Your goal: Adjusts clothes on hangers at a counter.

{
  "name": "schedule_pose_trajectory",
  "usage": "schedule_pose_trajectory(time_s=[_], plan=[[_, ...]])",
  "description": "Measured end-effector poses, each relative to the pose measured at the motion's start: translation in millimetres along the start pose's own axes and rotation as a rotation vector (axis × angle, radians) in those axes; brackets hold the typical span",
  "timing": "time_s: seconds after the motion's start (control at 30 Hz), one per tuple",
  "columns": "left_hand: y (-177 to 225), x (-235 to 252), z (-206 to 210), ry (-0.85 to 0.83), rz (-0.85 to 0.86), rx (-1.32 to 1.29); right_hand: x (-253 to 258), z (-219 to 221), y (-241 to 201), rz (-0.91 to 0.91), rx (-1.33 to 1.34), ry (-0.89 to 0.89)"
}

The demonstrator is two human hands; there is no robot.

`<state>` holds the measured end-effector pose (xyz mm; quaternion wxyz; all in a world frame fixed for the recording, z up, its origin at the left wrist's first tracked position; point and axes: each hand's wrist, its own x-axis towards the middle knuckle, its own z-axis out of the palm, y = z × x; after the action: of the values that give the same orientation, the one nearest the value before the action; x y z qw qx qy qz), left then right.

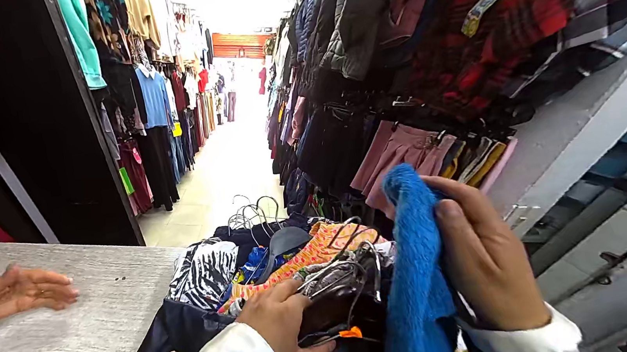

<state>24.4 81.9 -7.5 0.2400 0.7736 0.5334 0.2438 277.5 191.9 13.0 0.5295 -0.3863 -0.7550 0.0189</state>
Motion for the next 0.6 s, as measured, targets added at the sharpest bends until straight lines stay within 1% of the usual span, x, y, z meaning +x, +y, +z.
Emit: schedule_pose_trajectory(time_s=[0.03, 0.1, 0.13, 0.17, 0.2, 0.27, 0.33, 0.37, 0.4, 0.43, 0.5, 0.53, 0.6], plan=[[-0.3, 0.4, -0.4, -0.001, 0.0, -0.003, -2.1, 1.5, -6.2, -0.049, 0.044, -0.023], [-2.6, -1.1, 2.3, 0.022, 0.027, -0.005, -9.3, 15.8, -12.0, -0.17, 0.064, -0.14], [-4.2, -2.2, 4.8, 0.048, 0.046, 0.0, -11.7, 25.3, -11.0, -0.198, 0.049, -0.202], [-5.0, -2.8, 5.6, 0.064, 0.054, -0.002, -12.6, 31.6, -7.3, -0.187, 0.028, -0.249], [-5.5, -2.4, 5.5, 0.068, 0.054, -0.004, -11.9, 33.9, -1.3, -0.156, 0.003, -0.253], [-4.1, -1.2, 2.3, 0.049, 0.042, 0.008, -7.0, 28.3, 12.4, -0.088, -0.067, -0.195], [-1.8, -0.9, -1.5, 0.021, 0.042, 0.013, -2.5, 20.4, 16.1, -0.043, -0.102, -0.075], [-1.6, -1.0, -2.3, 0.017, 0.052, 0.009, -1.7, 18.7, 13.3, -0.041, -0.086, -0.03], [-1.3, -1.3, -3.0, 0.012, 0.062, 0.006, -1.9, 19.1, 8.4, -0.063, -0.059, -0.026], [-0.2, -1.7, -4.1, 0.001, 0.063, 0.007, -3.4, 21.8, 3.2, -0.107, -0.029, -0.071], [2.1, -2.3, -5.9, -0.023, 0.052, 0.009, -8.4, 31.0, -5.3, -0.174, 0.017, -0.216], [3.0, -2.4, -6.8, -0.04, 0.041, 0.012, -9.6, 33.2, -5.3, -0.182, 0.028, -0.268], [3.4, -3.5, -5.5, -0.03, 0.049, 0.015, -7.3, 26.8, 1.1, -0.109, 0.103, -0.348]])
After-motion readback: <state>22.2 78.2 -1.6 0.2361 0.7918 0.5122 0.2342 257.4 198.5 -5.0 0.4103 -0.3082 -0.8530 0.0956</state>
